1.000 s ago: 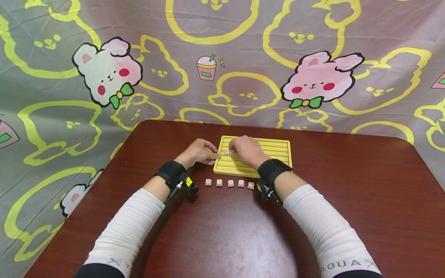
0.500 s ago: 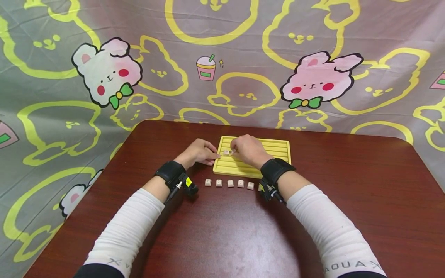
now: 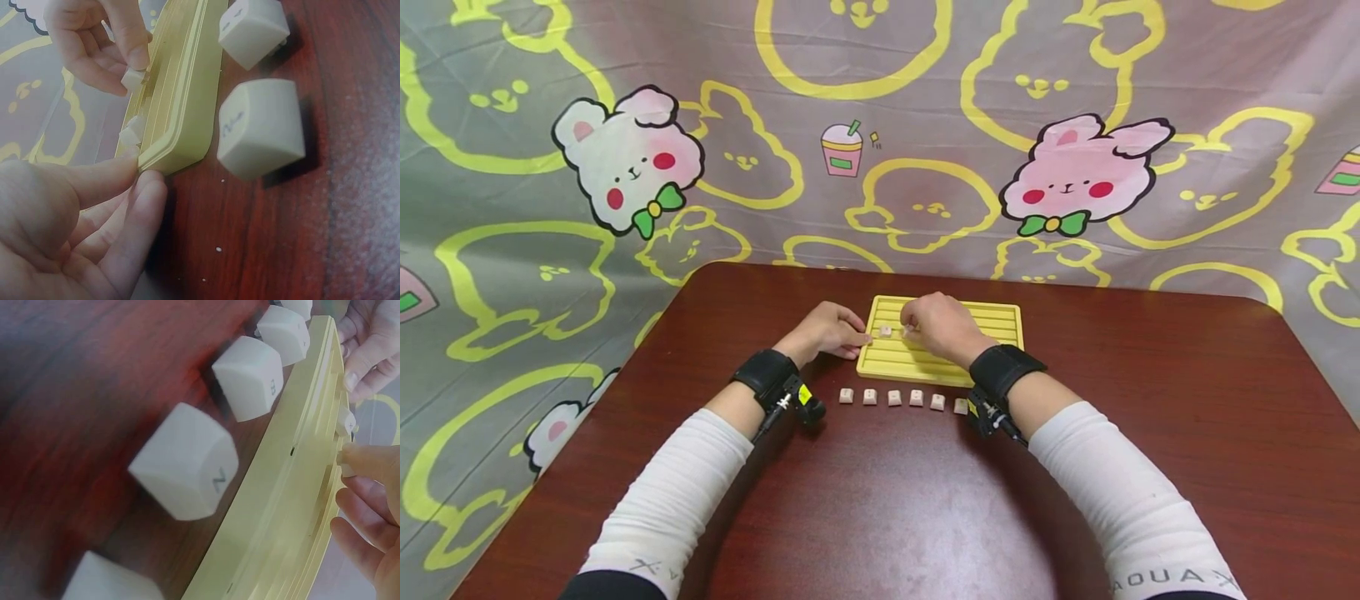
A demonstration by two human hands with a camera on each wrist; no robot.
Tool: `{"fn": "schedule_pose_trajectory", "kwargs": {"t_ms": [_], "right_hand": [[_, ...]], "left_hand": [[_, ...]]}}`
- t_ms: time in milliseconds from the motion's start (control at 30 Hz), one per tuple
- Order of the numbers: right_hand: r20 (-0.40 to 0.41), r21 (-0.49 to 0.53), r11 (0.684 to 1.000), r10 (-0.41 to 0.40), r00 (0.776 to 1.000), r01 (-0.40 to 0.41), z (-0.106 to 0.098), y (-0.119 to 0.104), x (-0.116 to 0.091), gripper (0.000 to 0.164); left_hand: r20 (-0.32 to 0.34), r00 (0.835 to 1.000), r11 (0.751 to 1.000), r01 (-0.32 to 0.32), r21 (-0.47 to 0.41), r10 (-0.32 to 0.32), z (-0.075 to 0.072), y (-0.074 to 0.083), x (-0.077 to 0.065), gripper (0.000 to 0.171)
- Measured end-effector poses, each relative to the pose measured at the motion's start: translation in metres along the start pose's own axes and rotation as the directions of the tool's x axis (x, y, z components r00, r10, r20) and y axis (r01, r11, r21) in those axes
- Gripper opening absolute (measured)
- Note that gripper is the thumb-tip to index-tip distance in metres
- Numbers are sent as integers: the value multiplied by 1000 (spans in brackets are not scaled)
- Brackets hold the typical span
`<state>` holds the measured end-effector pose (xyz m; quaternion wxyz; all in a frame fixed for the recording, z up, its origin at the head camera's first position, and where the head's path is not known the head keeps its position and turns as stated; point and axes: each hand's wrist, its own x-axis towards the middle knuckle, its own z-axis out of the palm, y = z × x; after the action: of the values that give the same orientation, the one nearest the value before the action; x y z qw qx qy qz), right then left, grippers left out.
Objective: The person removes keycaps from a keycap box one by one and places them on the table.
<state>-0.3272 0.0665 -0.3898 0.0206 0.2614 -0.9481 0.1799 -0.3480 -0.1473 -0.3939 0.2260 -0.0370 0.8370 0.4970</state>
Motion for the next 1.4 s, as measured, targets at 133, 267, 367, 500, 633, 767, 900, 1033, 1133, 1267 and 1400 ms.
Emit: {"fn": "schedule_pose_trajectory", "kwargs": {"t_ms": [133, 267, 367, 500, 633, 767, 900, 1033, 1133, 1267, 1400], "right_hand": [[6, 8, 1000, -12, 1000, 12, 0, 0, -4, 14], [9, 17, 1000, -25, 1000, 24, 0, 0, -8, 13], [12, 13, 1000, -27, 1000, 27, -1, -1, -11, 12], [11, 0, 999, -37, 999, 37, -2, -1, -14, 13], [3, -7, 999, -46, 999, 46, -3, 1, -17, 13], [0, -11, 999, -50, 999, 50, -4, 3, -21, 13], [-3, -18, 998, -64, 998, 64, -8, 6, -26, 12], [-2, -27, 998, -62, 998, 62, -11, 10, -33, 14], [4, -23, 998, -53, 999, 53, -12, 13, -37, 15], [12, -6, 999, -46, 999, 46, -12, 16, -42, 15], [10, 0, 999, -48, 999, 48, -12, 17, -47, 14]], "left_hand": [[4, 1000, 1000, -3, -13, 3, 0, -1, 0, 26], [6, 1000, 1000, -7, -22, 7, 1, -1, 0, 26], [6, 1000, 1000, -5, -15, 5, 1, -1, 0, 26], [6, 1000, 1000, -4, -3, 4, 0, -1, 0, 26], [4, 1000, 1000, -5, 9, 5, 0, 0, -1, 26], [2, 1000, 1000, -5, 17, 5, 0, 2, -1, 26], [-7, 1000, 1000, 3, 28, -3, 1, 3, -1, 26], [-19, 1000, 999, 14, 32, -13, 1, 3, 1, 27], [-22, 1000, 999, 20, 35, -19, 1, 3, 2, 27], [-24, 999, 999, 28, 35, -27, 1, 2, 3, 27], [-25, 999, 999, 30, 29, -30, 2, 1, 4, 27]]}}
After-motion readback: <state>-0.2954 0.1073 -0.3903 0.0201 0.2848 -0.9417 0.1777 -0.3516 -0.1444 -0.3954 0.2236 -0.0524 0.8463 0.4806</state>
